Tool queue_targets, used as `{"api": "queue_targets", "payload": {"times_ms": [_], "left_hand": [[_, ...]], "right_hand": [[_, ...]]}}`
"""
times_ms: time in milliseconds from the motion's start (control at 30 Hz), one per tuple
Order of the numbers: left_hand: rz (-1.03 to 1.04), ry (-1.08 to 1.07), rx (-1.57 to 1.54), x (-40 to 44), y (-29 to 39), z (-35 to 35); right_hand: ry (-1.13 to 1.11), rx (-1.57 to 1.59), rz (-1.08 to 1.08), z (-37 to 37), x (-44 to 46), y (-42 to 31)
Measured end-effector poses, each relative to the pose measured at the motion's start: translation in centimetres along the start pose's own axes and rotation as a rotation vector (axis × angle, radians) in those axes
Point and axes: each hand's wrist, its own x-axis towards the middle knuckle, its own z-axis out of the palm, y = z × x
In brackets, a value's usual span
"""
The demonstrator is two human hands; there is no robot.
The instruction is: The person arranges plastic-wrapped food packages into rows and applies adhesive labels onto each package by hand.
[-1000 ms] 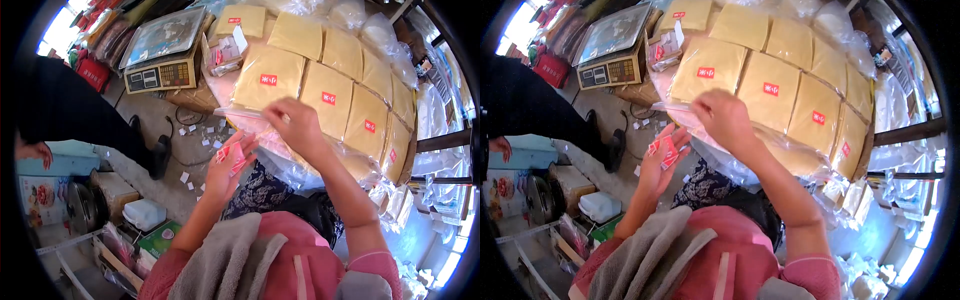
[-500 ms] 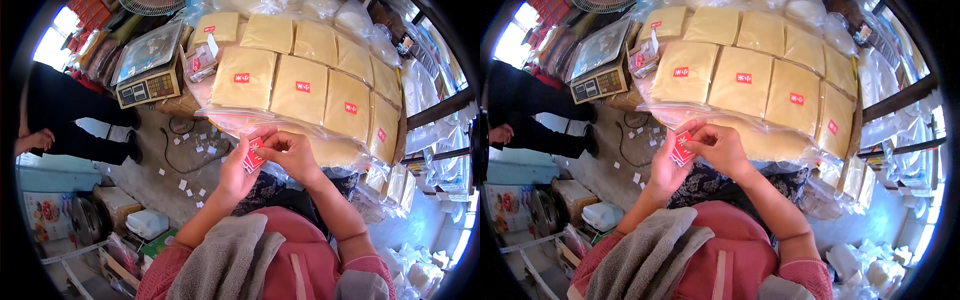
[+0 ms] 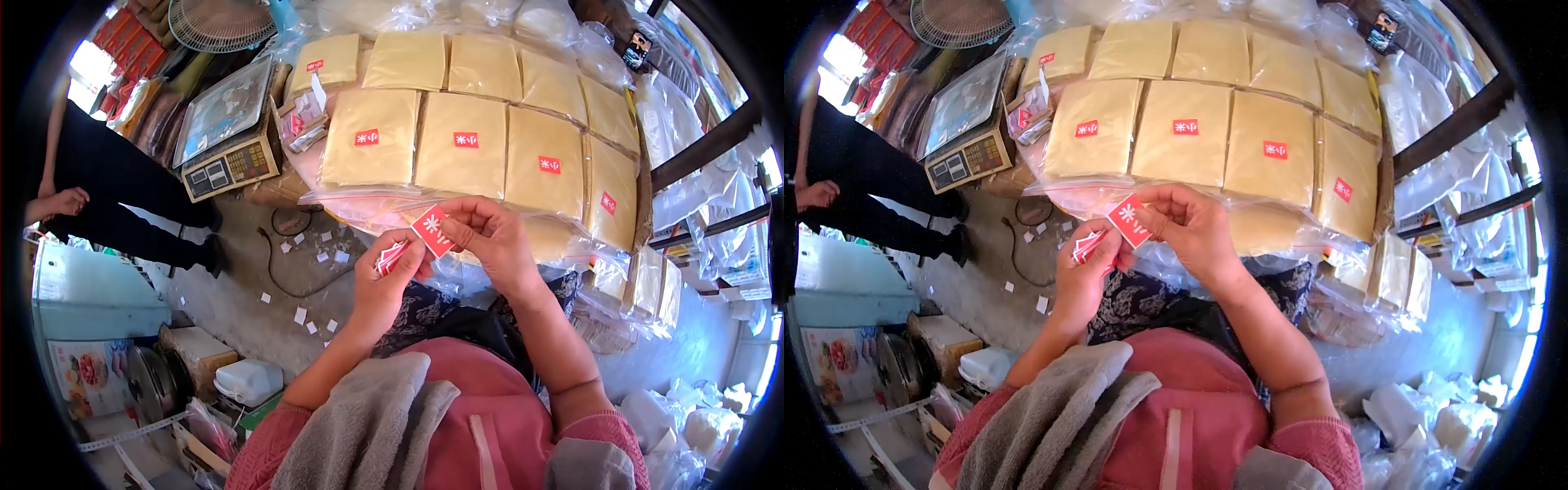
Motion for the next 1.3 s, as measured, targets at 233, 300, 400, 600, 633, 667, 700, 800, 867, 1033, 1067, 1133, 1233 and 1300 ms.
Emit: {"api": "queue_targets", "payload": {"times_ms": [233,300,400,600,633,667,700,800,867,1033,1067,1133,1233,1300], "left_hand": [[-0.001,-0.048,0.147,-0.3,1.1,-0.1],[-0.003,-0.050,0.178,-0.4,1.2,-0.1],[0.016,-0.042,0.237,-0.3,1.3,-0.2],[0.124,-0.042,0.457,0.3,1.0,-0.8],[0.151,-0.056,0.506,0.4,1.0,-0.9],[0.177,-0.069,0.556,0.4,1.0,-0.9],[0.160,-0.068,0.557,0.4,1.1,-0.9],[0.126,-0.063,0.541,0.3,1.4,-0.7],[0.124,-0.060,0.511,0.3,1.4,-0.6],[0.123,-0.028,0.416,0.6,0.8,-1.2],[0.117,-0.012,0.383,0.5,0.7,-1.3],[0.059,0.074,0.251,0.4,1.0,-2.0],[0.047,0.188,0.149,-0.1,0.7,-5.1],[-0.113,0.242,0.228,-0.8,0.5,-8.4]], "right_hand": [[-0.055,-0.017,0.029,-0.7,0.0,0.2],[-0.043,-0.056,0.017,-0.4,-0.1,0.3],[-0.004,-0.454,-0.282,-0.1,-0.2,0.3],[-0.023,-0.847,-0.555,0.7,-0.8,-0.5],[-0.023,-0.916,-0.592,0.8,-0.8,-0.5],[-0.034,-0.875,-0.547,0.7,-0.7,-0.5],[-0.047,-0.833,-0.501,0.5,-0.5,-0.4],[-0.056,-0.705,-0.405,0.4,-0.2,-0.2],[-0.051,-0.668,-0.372,0.5,-0.1,-0.1],[-0.001,-0.478,-0.210,0.6,0.4,1.0],[0.027,-0.400,-0.116,0.5,0.8,1.1],[0.082,-0.249,0.064,0.3,2.2,0.9],[0.096,-0.196,0.053,-0.6,5.6,0.5],[0.083,-0.299,0.016,-1.9,9.0,-0.4]]}}
